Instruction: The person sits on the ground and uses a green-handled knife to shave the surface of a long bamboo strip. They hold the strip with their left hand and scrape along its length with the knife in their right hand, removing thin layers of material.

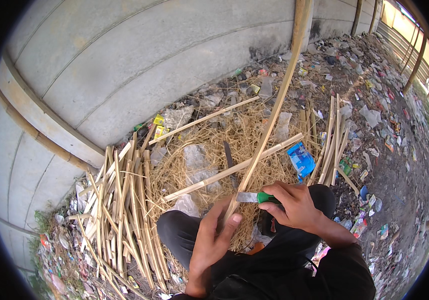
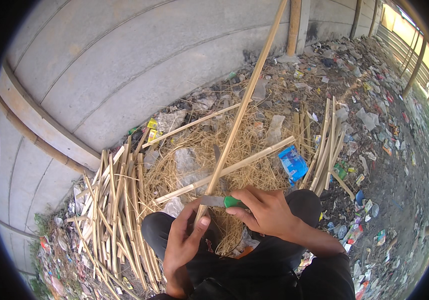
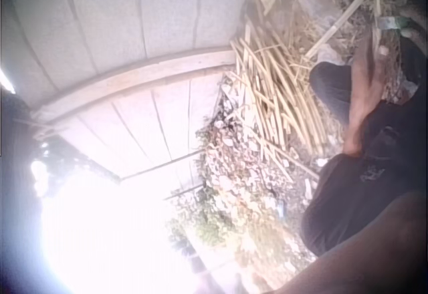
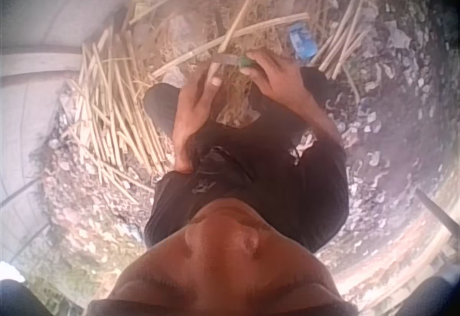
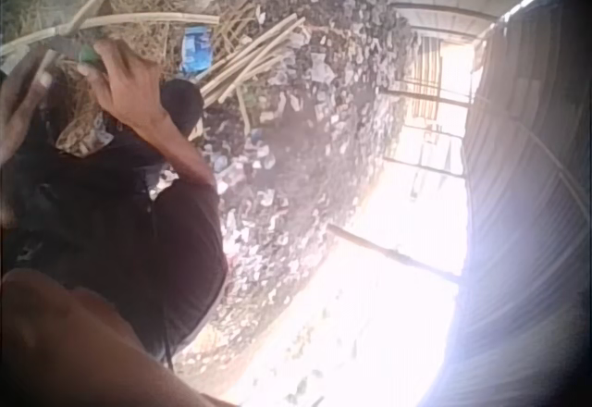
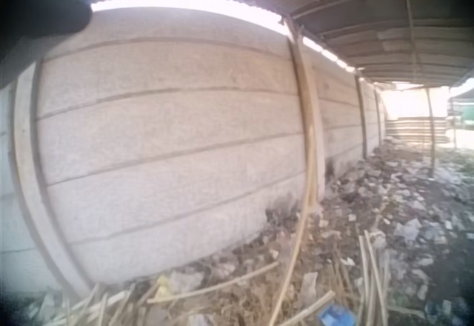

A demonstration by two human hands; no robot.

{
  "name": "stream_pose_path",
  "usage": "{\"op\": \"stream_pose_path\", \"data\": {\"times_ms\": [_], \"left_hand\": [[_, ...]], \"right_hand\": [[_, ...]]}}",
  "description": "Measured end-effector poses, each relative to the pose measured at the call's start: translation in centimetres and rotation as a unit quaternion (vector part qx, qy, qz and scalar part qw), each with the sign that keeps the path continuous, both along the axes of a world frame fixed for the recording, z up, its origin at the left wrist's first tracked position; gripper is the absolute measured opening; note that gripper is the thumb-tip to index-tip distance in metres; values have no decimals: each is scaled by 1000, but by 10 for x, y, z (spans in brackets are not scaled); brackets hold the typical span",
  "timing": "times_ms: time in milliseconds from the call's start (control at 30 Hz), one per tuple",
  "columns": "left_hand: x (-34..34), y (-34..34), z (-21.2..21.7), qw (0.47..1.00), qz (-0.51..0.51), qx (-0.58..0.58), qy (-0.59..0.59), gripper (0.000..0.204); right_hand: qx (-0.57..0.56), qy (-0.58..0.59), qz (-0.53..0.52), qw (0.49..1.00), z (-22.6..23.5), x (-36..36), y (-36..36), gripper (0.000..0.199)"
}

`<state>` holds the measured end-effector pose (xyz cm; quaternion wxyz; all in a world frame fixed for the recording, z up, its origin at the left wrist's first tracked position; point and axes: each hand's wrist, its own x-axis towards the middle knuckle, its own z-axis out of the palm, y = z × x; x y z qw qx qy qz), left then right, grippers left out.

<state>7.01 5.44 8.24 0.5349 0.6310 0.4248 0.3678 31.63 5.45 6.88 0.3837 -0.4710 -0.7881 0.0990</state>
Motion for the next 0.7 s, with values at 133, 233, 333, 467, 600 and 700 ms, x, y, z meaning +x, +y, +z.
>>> {"op": "stream_pose_path", "data": {"times_ms": [133, 233, 333, 467, 600, 700], "left_hand": [[-1, -1, -2, 999, 21, -5, -36, 40], [1, -2, -3, 997, 65, -14, -35, 40], [0, -2, -6, 995, 100, -9, -20, 37], [2, -2, -13, 992, 82, 90, 25, 36], [7, -2, -4, 987, 74, 111, 85, 41], [9, -3, -1, 989, 75, 93, 91, 42]], "right_hand": [[3, 7, -4, 1000, 0, -1, 2, 32], [35, 22, -30, 999, -3, 3, 4, 33], [25, 67, -88, 994, -1, 10, 7, 30], [58, 67, -54, 995, -6, 7, 9, 31], [45, 52, -50, 996, -8, 7, 10, 32], [34, 37, -17, 999, -11, 7, 9, 33]]}}
